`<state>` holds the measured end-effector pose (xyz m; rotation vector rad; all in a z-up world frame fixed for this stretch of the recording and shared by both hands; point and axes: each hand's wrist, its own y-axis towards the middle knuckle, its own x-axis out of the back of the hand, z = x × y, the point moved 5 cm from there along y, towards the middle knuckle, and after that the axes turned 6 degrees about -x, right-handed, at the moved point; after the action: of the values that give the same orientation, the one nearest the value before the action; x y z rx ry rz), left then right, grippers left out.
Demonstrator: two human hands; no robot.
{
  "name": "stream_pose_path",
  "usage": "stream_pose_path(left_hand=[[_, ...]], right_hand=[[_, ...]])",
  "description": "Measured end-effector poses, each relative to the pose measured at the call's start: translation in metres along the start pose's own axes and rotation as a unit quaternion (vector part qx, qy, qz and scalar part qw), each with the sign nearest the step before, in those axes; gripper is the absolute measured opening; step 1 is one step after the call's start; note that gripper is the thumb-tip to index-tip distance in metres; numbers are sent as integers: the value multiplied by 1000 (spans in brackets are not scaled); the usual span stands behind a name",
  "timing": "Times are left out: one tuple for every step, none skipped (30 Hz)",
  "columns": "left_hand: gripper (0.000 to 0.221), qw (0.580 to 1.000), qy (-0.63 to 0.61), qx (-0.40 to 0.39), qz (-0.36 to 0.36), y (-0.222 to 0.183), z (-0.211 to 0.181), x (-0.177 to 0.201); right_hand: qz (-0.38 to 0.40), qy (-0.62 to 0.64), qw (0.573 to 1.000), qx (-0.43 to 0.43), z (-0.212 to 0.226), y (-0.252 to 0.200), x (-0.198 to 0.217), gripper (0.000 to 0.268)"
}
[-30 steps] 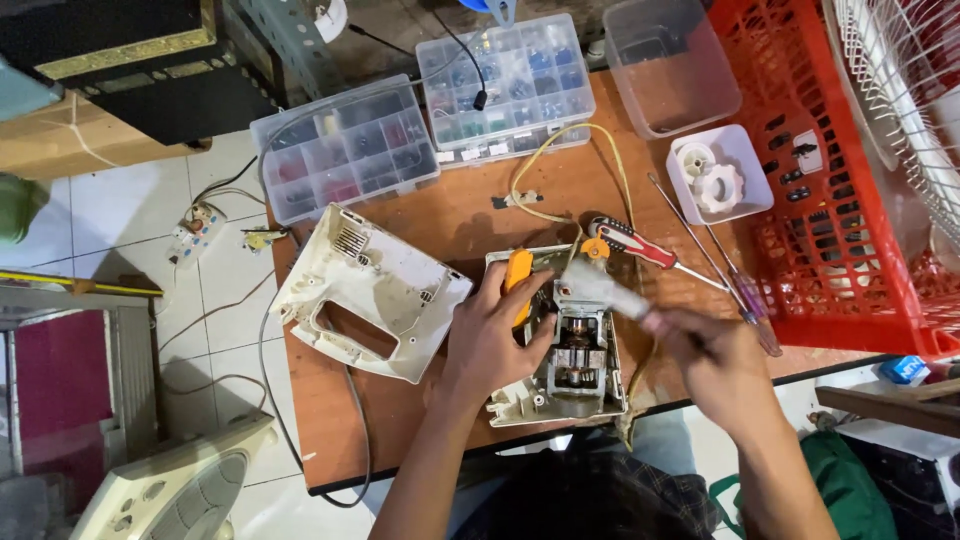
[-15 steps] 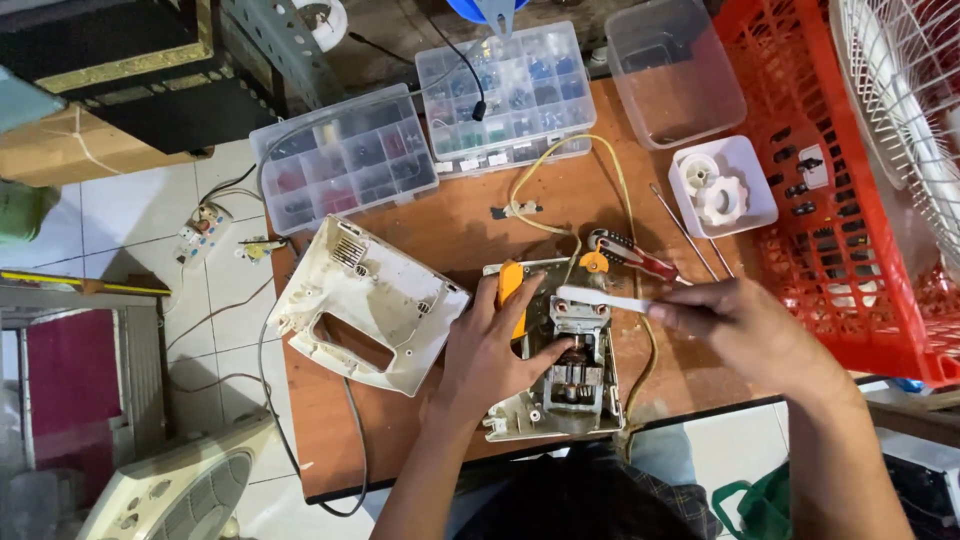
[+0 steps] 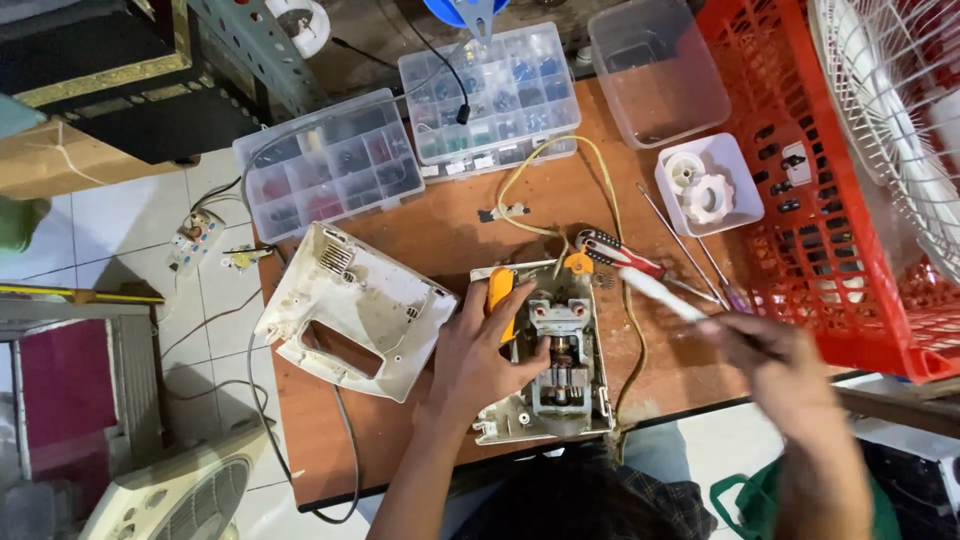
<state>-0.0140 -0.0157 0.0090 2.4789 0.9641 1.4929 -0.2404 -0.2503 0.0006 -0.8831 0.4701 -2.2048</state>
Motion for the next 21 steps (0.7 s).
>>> stream_pose_path(left_hand=[[64, 1000, -2, 1, 2, -1, 0, -2], [61, 1000, -4, -11, -14, -2, -2, -2], [59, 999, -3, -26, -32, -1, -1, 0], [59, 999, -2, -28, -33, -2, -2, 0], [56, 999, 2, -33, -36, -2, -2, 0], [53, 998, 5, -37, -40, -3, -2, 0], [53, 999, 6, -35, -39, -3, -2, 1], [51, 998, 0, -38, -49, -3, -2, 3], [49, 997, -8, -44, -59, -1, -3, 2], [49, 997, -10, -44, -58, 0, -4, 4], [48, 997, -16, -48, -54, 1, -4, 4], [47, 997, -23, -51, -51, 2, -4, 6], [47, 997, -22, -50, -51, 0, -4, 5], [49, 997, -19, -47, -52, -1, -3, 4], [51, 997, -17, -47, -53, -2, -3, 3], [51, 997, -17, -47, -53, -2, -4, 4], [51, 997, -11, -52, -47, -1, -5, 4], [51, 998, -5, -56, -42, -1, -6, 4], [51, 998, -5, -55, -42, -1, -5, 4], [52, 998, -2, -53, -32, -1, -3, 2], [54, 998, 0, -52, -23, -1, -2, 0]], right_hand=[[-1, -1, 1000, -3, 1, -2, -13, 24], [42, -16, 999, -5, 2, -5, -31, 25], [85, -29, 996, -3, 5, -5, -52, 28], [84, -28, 996, -1, 3, -11, -43, 28], [76, -48, 996, -27, -1, -15, -33, 24], [68, -68, 994, -54, -5, -19, -24, 33], [70, -69, 994, -54, -13, -20, -21, 33], [43, -70, 997, -16, -17, -20, -15, 22], [11, -70, 997, 21, -22, -22, -6, 24], [10, -70, 997, 19, -23, -24, -11, 24], [56, -65, 995, 55, -18, -27, -21, 20], [102, -61, 989, 90, -14, -31, -30, 21], [103, -62, 989, 90, -13, -28, -32, 21], [97, -112, 986, 75, -14, -26, -33, 19], [89, -161, 981, 59, -15, -24, -34, 27], [88, -161, 981, 59, -13, -23, -30, 27], [23, -119, 989, 81, -7, -22, -20, 24], [-43, -77, 991, 103, -2, -22, -9, 23], [-42, -78, 991, 103, -11, -21, -7, 23], [31, -84, 991, 102, -22, -21, -13, 23], [102, -88, 986, 100, -33, -21, -18, 23]])
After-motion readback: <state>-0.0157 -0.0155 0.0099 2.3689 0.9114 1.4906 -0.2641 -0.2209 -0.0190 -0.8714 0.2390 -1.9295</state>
